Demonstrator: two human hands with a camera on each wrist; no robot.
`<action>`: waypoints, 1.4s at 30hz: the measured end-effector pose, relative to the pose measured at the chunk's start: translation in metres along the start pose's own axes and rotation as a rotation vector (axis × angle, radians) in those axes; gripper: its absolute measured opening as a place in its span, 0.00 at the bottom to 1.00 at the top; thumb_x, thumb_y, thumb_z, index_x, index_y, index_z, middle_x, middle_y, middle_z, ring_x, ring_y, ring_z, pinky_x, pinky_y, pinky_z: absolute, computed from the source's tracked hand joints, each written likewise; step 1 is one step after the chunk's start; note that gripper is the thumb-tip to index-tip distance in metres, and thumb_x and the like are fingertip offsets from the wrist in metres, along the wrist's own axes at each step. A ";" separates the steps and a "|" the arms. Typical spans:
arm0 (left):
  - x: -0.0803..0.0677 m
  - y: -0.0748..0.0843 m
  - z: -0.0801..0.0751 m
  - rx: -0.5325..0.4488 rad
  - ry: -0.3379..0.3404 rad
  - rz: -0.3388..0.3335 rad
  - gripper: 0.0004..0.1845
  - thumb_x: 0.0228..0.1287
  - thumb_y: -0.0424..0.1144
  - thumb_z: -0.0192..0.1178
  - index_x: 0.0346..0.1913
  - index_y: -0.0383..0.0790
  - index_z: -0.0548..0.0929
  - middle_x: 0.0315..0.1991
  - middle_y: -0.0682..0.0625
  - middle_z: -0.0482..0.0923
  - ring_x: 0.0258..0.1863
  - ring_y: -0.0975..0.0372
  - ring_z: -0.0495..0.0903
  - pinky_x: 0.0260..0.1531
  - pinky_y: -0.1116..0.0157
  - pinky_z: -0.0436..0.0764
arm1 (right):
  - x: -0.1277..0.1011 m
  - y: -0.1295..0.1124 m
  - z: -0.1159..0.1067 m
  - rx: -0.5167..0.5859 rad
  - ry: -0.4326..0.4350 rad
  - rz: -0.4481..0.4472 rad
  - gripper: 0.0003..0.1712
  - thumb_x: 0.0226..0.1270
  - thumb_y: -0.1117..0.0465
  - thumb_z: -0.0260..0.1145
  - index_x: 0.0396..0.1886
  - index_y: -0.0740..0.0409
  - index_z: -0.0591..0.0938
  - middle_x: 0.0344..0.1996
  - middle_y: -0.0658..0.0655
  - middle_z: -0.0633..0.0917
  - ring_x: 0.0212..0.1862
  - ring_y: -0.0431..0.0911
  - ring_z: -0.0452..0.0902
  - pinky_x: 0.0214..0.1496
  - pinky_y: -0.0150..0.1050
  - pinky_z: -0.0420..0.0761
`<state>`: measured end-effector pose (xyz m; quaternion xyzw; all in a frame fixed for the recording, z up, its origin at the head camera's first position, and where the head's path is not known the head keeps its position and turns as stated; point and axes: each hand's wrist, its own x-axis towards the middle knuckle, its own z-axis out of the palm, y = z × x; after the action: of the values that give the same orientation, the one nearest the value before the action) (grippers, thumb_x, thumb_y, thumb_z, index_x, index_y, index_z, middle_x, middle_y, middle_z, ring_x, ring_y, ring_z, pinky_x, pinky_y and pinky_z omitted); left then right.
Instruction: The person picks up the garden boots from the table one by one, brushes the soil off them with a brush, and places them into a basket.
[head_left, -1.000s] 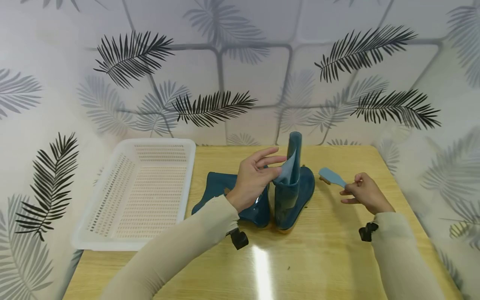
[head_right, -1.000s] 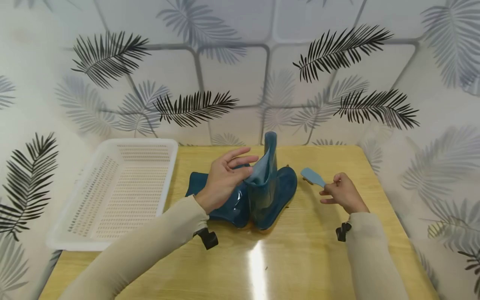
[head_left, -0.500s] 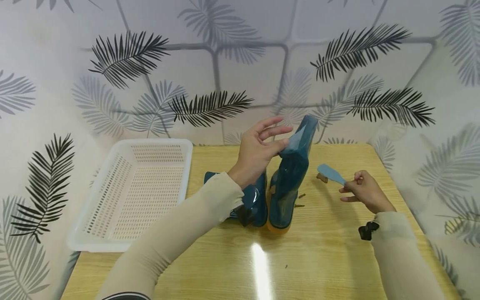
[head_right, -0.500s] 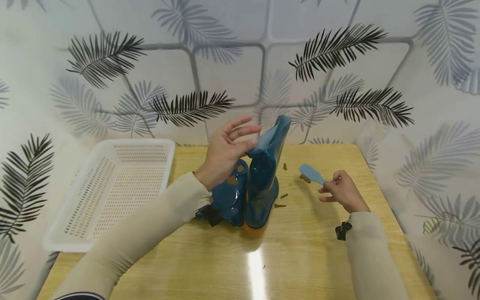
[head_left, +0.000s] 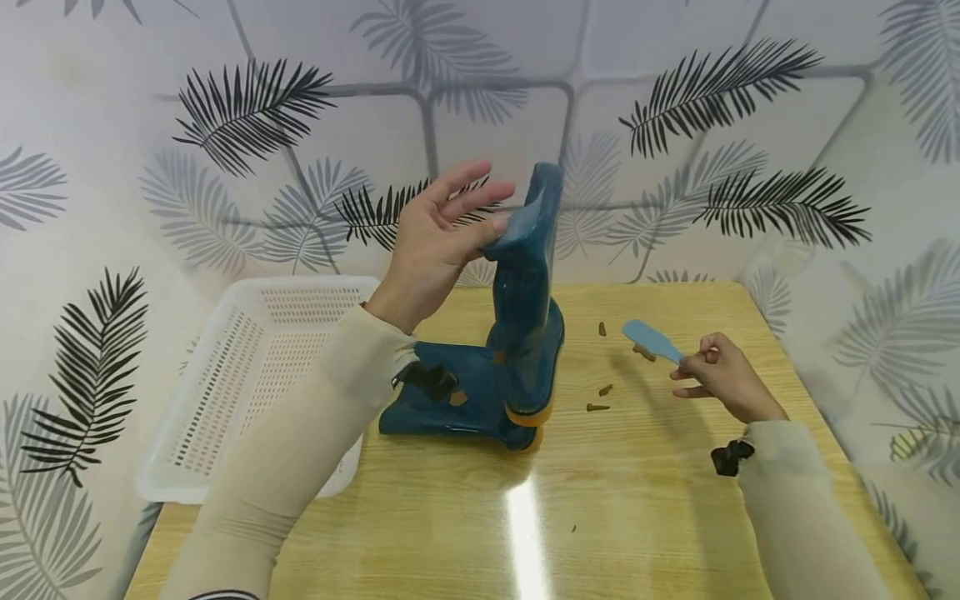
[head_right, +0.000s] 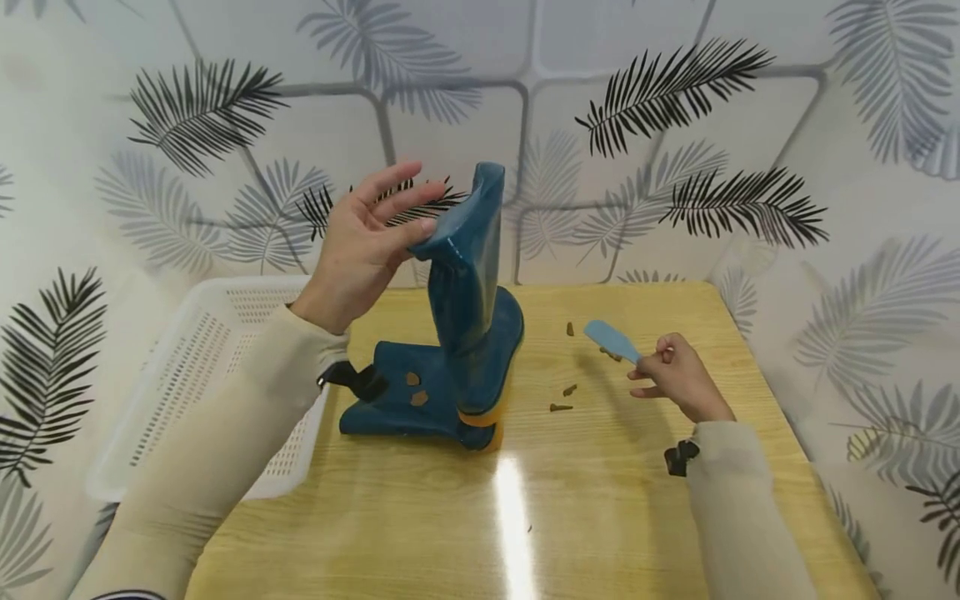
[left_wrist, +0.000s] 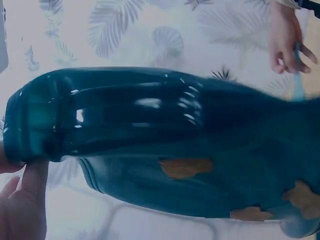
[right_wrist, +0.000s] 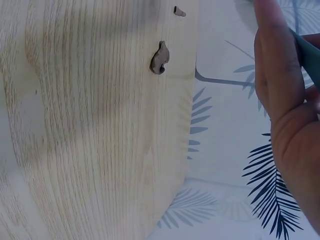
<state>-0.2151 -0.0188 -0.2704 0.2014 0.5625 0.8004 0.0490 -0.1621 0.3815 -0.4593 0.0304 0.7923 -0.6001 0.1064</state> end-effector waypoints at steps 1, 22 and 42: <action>-0.002 -0.002 -0.005 0.007 -0.001 -0.021 0.31 0.66 0.18 0.58 0.71 0.37 0.70 0.60 0.37 0.79 0.32 0.65 0.83 0.26 0.71 0.77 | 0.000 0.000 0.001 0.005 -0.005 -0.007 0.16 0.76 0.68 0.52 0.38 0.55 0.52 0.35 0.61 0.80 0.40 0.40 0.85 0.44 0.46 0.86; -0.053 -0.027 -0.055 0.171 0.056 -0.042 0.29 0.63 0.20 0.61 0.68 0.33 0.72 0.61 0.39 0.78 0.34 0.61 0.86 0.38 0.69 0.82 | 0.005 0.005 0.032 0.255 -0.088 -0.120 0.18 0.75 0.69 0.59 0.42 0.60 0.55 0.41 0.59 0.77 0.44 0.45 0.85 0.48 0.46 0.84; -0.077 -0.035 -0.072 0.037 0.282 0.024 0.19 0.63 0.17 0.57 0.55 0.33 0.78 0.51 0.47 0.82 0.28 0.67 0.83 0.31 0.73 0.80 | 0.010 -0.003 0.048 0.275 -0.101 -0.144 0.16 0.75 0.68 0.59 0.44 0.61 0.58 0.39 0.56 0.76 0.44 0.45 0.85 0.47 0.48 0.84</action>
<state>-0.1766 -0.0933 -0.3435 0.0942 0.5759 0.8109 -0.0438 -0.1659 0.3342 -0.4704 -0.0423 0.6963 -0.7098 0.0975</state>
